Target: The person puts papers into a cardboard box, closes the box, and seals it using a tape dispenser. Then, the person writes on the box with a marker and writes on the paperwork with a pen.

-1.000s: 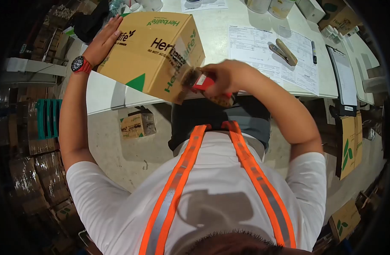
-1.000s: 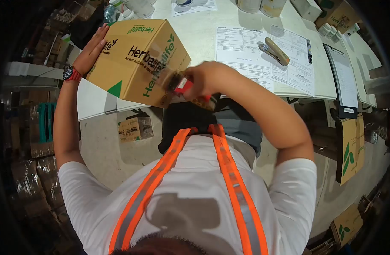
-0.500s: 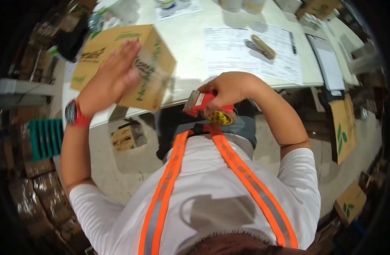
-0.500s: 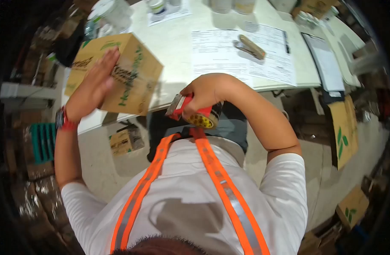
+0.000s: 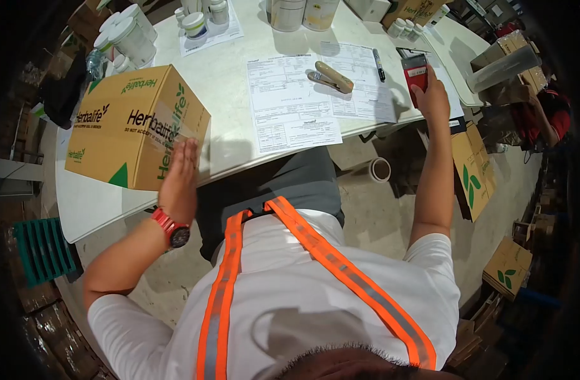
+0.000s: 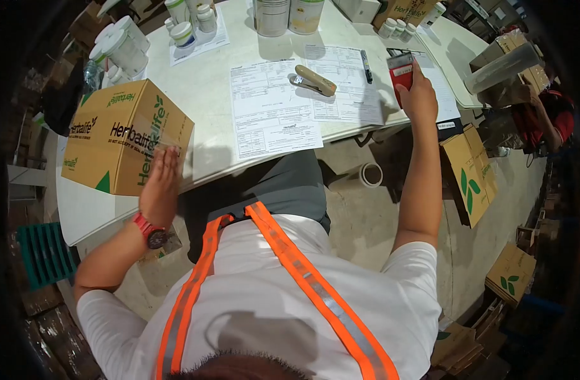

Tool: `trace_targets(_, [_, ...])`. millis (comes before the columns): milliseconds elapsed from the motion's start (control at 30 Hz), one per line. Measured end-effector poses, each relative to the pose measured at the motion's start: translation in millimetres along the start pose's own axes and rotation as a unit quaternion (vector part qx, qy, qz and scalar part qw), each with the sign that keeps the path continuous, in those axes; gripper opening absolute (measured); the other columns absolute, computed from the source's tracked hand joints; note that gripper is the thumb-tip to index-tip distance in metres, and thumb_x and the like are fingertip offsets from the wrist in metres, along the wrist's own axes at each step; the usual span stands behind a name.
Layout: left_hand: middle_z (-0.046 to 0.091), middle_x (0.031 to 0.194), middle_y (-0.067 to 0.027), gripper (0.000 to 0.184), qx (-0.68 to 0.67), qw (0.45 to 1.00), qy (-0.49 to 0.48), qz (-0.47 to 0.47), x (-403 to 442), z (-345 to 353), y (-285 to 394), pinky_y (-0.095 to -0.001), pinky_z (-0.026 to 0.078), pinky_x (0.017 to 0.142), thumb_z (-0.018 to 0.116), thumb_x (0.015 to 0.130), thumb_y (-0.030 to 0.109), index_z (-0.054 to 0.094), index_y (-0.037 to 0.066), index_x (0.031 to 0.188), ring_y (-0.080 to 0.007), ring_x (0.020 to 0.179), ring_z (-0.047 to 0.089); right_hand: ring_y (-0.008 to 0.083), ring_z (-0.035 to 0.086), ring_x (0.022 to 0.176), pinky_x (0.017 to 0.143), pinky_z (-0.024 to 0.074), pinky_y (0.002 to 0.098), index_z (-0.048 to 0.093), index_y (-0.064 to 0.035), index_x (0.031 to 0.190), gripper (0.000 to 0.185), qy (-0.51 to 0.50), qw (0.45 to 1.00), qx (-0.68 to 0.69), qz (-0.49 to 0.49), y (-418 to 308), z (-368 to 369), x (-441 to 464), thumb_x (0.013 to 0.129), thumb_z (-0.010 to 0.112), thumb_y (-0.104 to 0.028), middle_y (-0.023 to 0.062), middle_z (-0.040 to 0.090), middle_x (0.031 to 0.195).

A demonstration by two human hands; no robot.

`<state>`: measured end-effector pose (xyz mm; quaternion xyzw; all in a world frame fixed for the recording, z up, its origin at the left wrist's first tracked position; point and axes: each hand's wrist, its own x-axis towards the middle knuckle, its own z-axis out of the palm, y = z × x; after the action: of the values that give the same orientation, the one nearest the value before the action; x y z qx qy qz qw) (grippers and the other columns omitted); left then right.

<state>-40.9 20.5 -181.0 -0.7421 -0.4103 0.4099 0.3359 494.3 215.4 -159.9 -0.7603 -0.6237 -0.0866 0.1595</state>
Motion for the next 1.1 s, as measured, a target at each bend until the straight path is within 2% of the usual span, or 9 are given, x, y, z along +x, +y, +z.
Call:
trace_targets(167, [0.048,0.152,-0.0178,0.056,-0.587,0.771,0.158,0.189,-17,-43,-47,-0.0483,0.026,0.122,0.057,0.098,0.03,0.049,0.004,0.147,-0.0352,0.148,0.035,0.0356,0.062,0.109,0.094,0.0468,0.0517,0.044,-0.0239,0.15,0.069,0.081,0.981,-0.152,-0.091,54,98,4,0.087,0.072,-0.023,0.0139,0.063,0.118])
trace_targets(233, [0.048,0.151,-0.0203,0.048,-0.631,0.755,0.1,0.147,-39,-68,-110,-0.0465,0.03,0.12,0.057,0.099,0.025,0.055,0.001,0.14,-0.0393,0.145,0.038,0.0341,0.061,0.11,0.095,0.0465,0.051,0.046,-0.0237,0.149,0.065,0.129,0.966,-0.201,-0.101,47,105,4,0.088,0.07,-0.024,0.0123,0.063,0.119])
trace_targets(300, [0.05,0.151,-0.018,0.046,-0.594,0.762,0.258,0.006,-64,-24,-144,-0.0451,0.029,0.121,0.057,0.098,0.018,0.055,0.003,0.142,-0.037,0.146,0.039,0.0331,0.061,0.109,0.096,0.0462,0.0506,0.051,-0.0221,0.146,0.059,0.239,0.934,-0.243,-0.107,23,100,2,0.089,0.069,-0.024,0.011,0.064,0.119])
trace_targets(433, [0.037,0.162,-0.0136,0.048,-0.579,0.742,0.234,-0.244,-64,111,-193,-0.0408,0.024,0.123,0.045,0.107,0.027,0.048,0.007,0.151,-0.0286,0.153,0.028,0.0367,0.059,0.116,0.096,0.049,0.0492,0.063,-0.0122,0.131,0.042,0.106,0.983,-0.016,-0.15,-11,125,41,0.091,0.066,-0.025,0.0138,0.066,0.117])
trace_targets(733, [0.039,0.159,-0.0227,0.059,-0.602,0.695,0.106,-0.377,-75,127,-154,-0.0382,0.029,0.12,0.043,0.107,0.045,0.046,0.007,0.151,-0.0304,0.151,0.031,0.047,0.063,0.111,0.097,0.0508,0.0536,0.058,0.0001,0.132,0.046,-0.094,0.993,-0.065,-0.009,-25,177,87,0.09,0.059,-0.017,0.0276,0.066,0.118])
trace_targets(833, [0.041,0.158,-0.0197,0.059,-0.542,0.728,-0.01,-0.42,-91,67,-140,-0.0366,0.029,0.119,0.042,0.108,0.042,0.042,0.005,0.153,-0.0298,0.151,0.033,0.0344,0.069,0.1,0.086,0.054,0.0434,0.062,0.0035,0.117,0.035,-0.004,0.985,0.174,-0.019,-33,155,78,0.088,0.067,-0.015,0.0212,0.07,0.106])
trace_targets(900, [0.045,0.155,-0.0214,0.061,-0.59,0.698,0.033,-0.405,-109,41,-132,-0.0361,0.036,0.115,0.046,0.106,0.045,0.045,0.005,0.152,-0.0285,0.147,0.04,0.0188,0.068,0.086,0.077,0.0527,0.0324,0.063,0.004,0.115,0.042,0.028,0.914,0.404,0.007,-46,140,60,0.085,0.079,-0.019,0.0111,0.071,0.091])
trace_targets(1033, [0.045,0.155,-0.0208,0.067,-0.732,0.558,0.102,-0.378,-149,32,-112,-0.0384,0.039,0.113,0.053,0.102,0.051,0.047,0.006,0.151,-0.0288,0.146,0.042,0.0155,0.066,0.079,0.074,0.0513,0.0289,0.063,0.001,0.12,0.035,0.092,0.898,0.428,-0.046,-102,92,-14,0.093,0.073,-0.02,0.0075,0.07,0.086])
trace_targets(1100, [0.041,0.158,-0.0202,0.071,-0.702,0.618,0.17,-0.311,-156,42,-99,-0.041,0.038,0.114,0.056,0.099,0.053,0.047,0.007,0.151,-0.0312,0.147,0.04,0.0172,0.069,0.08,0.074,0.0512,0.0291,0.065,-0.0079,0.123,0.025,0.053,0.923,0.374,-0.077,-120,79,-47,0.098,0.066,-0.012,0.0108,0.071,0.087])
